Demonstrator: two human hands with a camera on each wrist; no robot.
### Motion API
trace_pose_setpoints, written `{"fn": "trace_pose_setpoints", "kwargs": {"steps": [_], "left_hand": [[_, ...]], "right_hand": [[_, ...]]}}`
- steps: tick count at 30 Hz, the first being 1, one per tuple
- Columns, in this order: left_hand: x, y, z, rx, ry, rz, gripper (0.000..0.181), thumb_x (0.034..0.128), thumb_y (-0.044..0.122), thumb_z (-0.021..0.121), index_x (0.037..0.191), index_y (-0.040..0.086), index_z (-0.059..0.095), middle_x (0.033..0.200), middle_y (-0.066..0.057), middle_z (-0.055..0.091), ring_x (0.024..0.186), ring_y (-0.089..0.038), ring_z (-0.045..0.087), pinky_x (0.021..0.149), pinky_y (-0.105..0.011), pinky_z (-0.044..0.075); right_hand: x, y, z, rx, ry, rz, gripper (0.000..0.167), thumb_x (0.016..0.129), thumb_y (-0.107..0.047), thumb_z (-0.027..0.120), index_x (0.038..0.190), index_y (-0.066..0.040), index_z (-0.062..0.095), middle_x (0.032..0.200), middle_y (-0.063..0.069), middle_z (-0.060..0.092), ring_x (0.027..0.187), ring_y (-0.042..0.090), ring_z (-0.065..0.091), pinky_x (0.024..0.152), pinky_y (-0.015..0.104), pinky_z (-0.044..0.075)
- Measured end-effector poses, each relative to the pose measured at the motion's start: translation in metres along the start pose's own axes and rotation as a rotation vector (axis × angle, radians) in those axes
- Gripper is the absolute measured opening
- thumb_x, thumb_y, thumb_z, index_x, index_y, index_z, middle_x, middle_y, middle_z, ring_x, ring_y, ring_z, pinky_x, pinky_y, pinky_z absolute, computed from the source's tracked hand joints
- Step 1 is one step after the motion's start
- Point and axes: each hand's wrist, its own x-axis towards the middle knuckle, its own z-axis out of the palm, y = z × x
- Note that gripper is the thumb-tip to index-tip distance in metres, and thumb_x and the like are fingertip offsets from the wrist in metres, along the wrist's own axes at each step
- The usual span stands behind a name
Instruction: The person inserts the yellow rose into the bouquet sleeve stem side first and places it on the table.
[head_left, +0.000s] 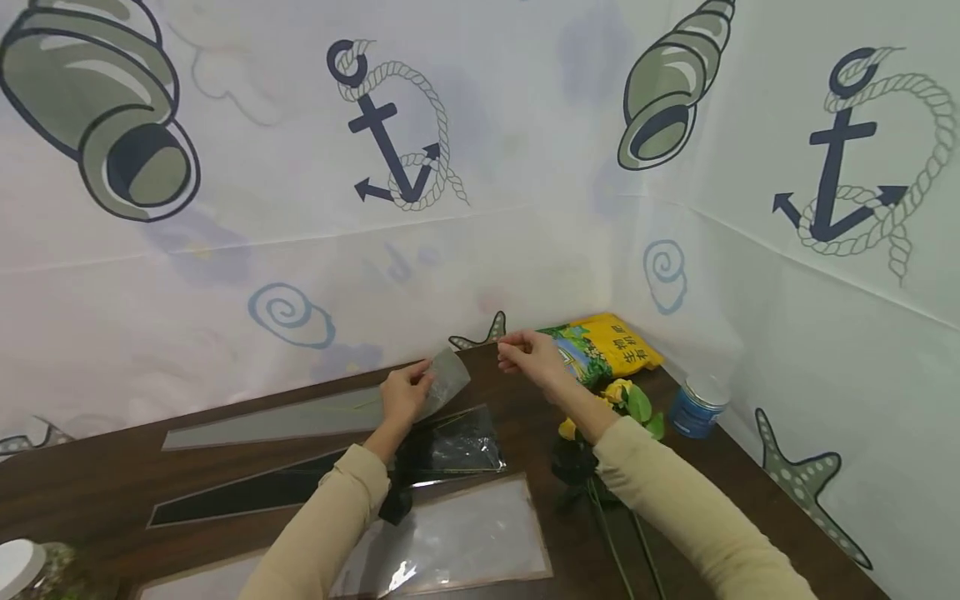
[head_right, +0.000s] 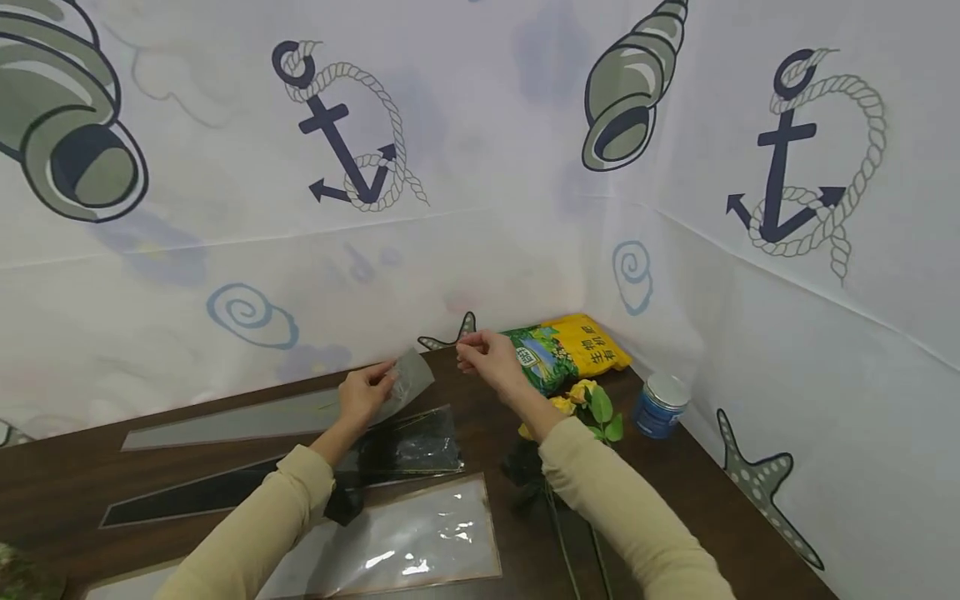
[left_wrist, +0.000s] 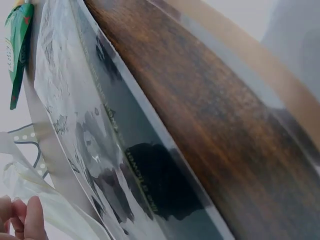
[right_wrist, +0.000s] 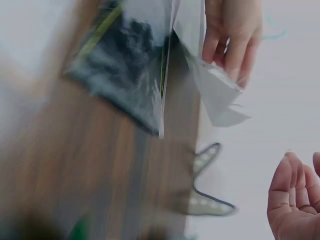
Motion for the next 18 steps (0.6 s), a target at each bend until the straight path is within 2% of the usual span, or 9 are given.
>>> {"fn": "trace_pose_setpoints", "kwargs": {"steps": [2,4,7,10,13,18], "left_hand": [[0.002,0.001,-0.003,-0.013,-0.012,-0.024,0.03,0.0884,0.01,0.063,0.118,0.002,0.065,0.092,-0.018,0.07,0.078,-0.031,0.065,0.074,-0.044,0.05],[0.004,0.001,-0.005,-0.009,-0.006,-0.027,0.03,0.0875,0.01,0.064,0.116,0.002,0.066,0.092,-0.018,0.071,0.08,-0.031,0.065,0.077,-0.044,0.05],[0.005,0.001,-0.006,-0.002,-0.002,-0.015,0.03,0.0871,0.01,0.065,0.116,0.002,0.066,0.093,-0.018,0.071,0.085,-0.032,0.065,0.079,-0.045,0.05],[0.006,0.001,-0.006,-0.004,-0.005,-0.007,0.03,0.0874,0.01,0.065,0.116,0.002,0.066,0.094,-0.018,0.071,0.087,-0.032,0.065,0.081,-0.046,0.049],[0.007,0.001,-0.006,-0.009,-0.007,-0.008,0.03,0.0876,0.01,0.065,0.117,0.003,0.066,0.093,-0.018,0.071,0.086,-0.033,0.064,0.082,-0.046,0.049],[0.003,-0.001,-0.005,-0.001,0.003,-0.029,0.03,0.0864,0.01,0.065,0.115,0.003,0.067,0.089,-0.017,0.071,0.083,-0.031,0.063,0.081,-0.045,0.048]], "right_hand": [[-0.025,-0.005,-0.021,-0.032,-0.048,-0.017,0.027,0.095,-0.011,0.055,0.111,0.01,0.057,0.095,0.025,0.064,0.077,0.019,0.067,0.071,0.029,0.056],[-0.055,0.002,-0.043,-0.1,-0.098,-0.038,0.025,0.095,-0.012,0.056,0.107,0.01,0.058,0.09,0.023,0.064,0.074,0.014,0.065,0.068,0.028,0.056],[-0.099,0.024,-0.069,-0.217,-0.162,-0.044,0.019,0.093,-0.01,0.059,0.098,0.008,0.059,0.082,0.019,0.065,0.067,0.009,0.063,0.063,0.029,0.056],[-0.134,0.048,-0.082,-0.323,-0.222,-0.023,0.014,0.09,-0.01,0.062,0.091,0.004,0.06,0.075,0.014,0.065,0.062,0.01,0.063,0.056,0.028,0.055],[-0.155,0.061,-0.082,-0.407,-0.26,0.001,0.015,0.086,-0.014,0.067,0.086,-0.002,0.059,0.067,0.007,0.064,0.053,0.009,0.06,0.047,0.025,0.051],[-0.166,0.07,-0.076,-0.417,-0.31,0.014,0.02,0.084,-0.017,0.07,0.081,-0.005,0.055,0.061,0.002,0.062,0.043,0.008,0.058,0.04,0.023,0.047]]}}
